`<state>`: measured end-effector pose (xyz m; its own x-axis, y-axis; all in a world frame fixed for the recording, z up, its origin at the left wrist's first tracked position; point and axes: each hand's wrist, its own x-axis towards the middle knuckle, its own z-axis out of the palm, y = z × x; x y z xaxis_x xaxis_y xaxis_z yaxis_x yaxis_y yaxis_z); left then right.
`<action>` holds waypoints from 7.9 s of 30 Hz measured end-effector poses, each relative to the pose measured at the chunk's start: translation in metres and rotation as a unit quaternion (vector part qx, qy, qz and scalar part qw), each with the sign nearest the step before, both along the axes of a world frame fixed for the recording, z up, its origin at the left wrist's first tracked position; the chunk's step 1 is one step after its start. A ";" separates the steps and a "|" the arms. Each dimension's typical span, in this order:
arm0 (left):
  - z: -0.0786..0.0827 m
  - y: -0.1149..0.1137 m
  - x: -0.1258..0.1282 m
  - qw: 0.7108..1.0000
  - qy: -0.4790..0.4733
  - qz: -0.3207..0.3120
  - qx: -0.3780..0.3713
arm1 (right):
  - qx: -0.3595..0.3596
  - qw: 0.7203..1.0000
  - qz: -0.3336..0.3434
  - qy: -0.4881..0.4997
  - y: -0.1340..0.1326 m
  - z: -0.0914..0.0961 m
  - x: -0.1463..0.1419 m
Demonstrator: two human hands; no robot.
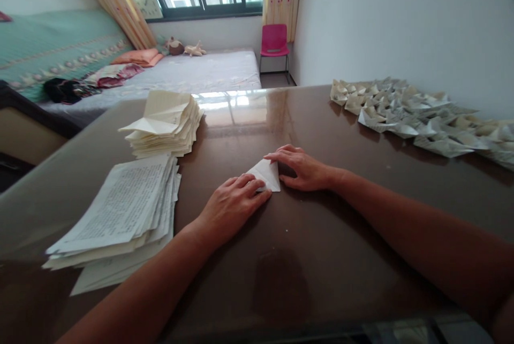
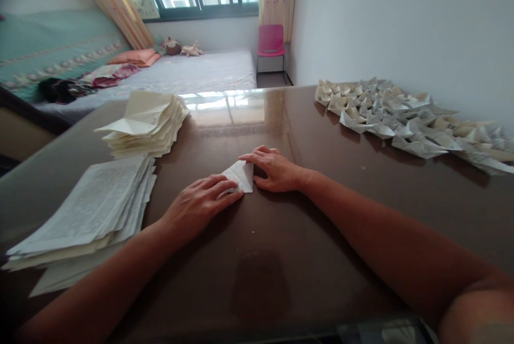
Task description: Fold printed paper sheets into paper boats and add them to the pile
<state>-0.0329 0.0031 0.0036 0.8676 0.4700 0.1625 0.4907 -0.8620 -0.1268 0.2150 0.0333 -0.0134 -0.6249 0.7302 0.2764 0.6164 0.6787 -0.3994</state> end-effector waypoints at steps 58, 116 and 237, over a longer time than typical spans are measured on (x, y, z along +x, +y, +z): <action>-0.003 -0.019 0.012 0.999 0.020 0.018 -0.030 | -0.050 0.986 -0.157 0.006 -0.006 -0.005 -0.011; -0.015 -0.013 0.019 0.998 -0.066 0.013 -0.010 | 0.036 0.996 -0.029 -0.076 -0.022 0.023 -0.011; -0.007 -0.008 0.009 0.996 -0.005 0.089 -0.027 | 0.069 0.996 0.022 -0.047 -0.017 0.003 -0.007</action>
